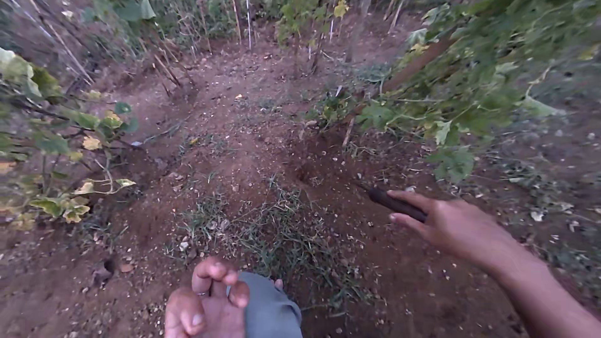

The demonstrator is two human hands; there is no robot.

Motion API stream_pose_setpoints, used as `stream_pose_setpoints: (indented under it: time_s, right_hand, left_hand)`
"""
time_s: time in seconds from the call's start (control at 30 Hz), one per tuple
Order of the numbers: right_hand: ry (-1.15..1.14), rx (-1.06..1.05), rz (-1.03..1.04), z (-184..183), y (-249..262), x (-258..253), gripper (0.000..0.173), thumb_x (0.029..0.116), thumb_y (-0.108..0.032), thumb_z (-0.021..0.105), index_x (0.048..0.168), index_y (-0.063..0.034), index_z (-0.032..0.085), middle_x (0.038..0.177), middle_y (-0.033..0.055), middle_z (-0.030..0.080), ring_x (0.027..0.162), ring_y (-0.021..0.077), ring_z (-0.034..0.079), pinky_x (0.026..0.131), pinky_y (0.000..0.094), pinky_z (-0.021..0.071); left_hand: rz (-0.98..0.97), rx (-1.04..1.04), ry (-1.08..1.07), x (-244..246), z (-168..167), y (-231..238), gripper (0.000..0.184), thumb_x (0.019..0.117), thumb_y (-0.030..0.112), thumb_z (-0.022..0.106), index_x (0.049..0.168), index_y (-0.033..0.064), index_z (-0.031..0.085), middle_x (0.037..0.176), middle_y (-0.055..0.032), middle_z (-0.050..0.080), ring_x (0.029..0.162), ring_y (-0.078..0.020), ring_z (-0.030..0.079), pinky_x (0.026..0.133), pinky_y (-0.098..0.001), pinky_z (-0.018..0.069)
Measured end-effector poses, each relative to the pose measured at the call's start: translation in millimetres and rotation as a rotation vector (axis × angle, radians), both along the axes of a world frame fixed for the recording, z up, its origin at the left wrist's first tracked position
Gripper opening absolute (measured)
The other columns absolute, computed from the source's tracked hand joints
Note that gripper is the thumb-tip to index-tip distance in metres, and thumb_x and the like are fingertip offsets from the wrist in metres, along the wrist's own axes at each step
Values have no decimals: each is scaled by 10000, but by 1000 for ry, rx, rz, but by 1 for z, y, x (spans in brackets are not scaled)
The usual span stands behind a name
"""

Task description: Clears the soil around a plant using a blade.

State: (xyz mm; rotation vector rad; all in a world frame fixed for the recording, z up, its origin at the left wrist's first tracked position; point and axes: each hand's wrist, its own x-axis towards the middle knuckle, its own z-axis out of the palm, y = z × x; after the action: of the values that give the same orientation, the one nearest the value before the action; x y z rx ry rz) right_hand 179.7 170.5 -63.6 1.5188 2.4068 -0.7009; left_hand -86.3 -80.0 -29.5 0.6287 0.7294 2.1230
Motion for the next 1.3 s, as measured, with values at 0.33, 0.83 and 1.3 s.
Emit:
stream_pose_setpoints:
  time_s: [0.33,0.83,1.3]
  right_hand:
    - [-151,-306,-228,-235,-75,-45,673,1057,-285,548,1652,-336,236,1342,280,621,1136,487,655,942,646,514]
    - [92,-54,-50,-32,12,-34,513,1037,-347,633,1504,-155,544,1045,289,712,969,510,678,859,711,495]
    - [48,-413,-377,-269,-85,-65,693,1073,-294,533,1667,-275,178,1315,261,644,1136,430,672,980,593,523]
  left_hand:
    - [8,15,-61,1,4,-5,182,971,226,617,906,131,758,1215,-82,686,1092,-197,675,860,-291,569]
    - [4,-22,-28,-6,2,1,188,976,238,612,899,142,755,1207,-70,689,1084,-190,677,859,-286,569]
    - [-46,18,-83,7,10,-12,186,973,218,608,911,130,760,1199,-76,686,1075,-198,672,866,-300,563]
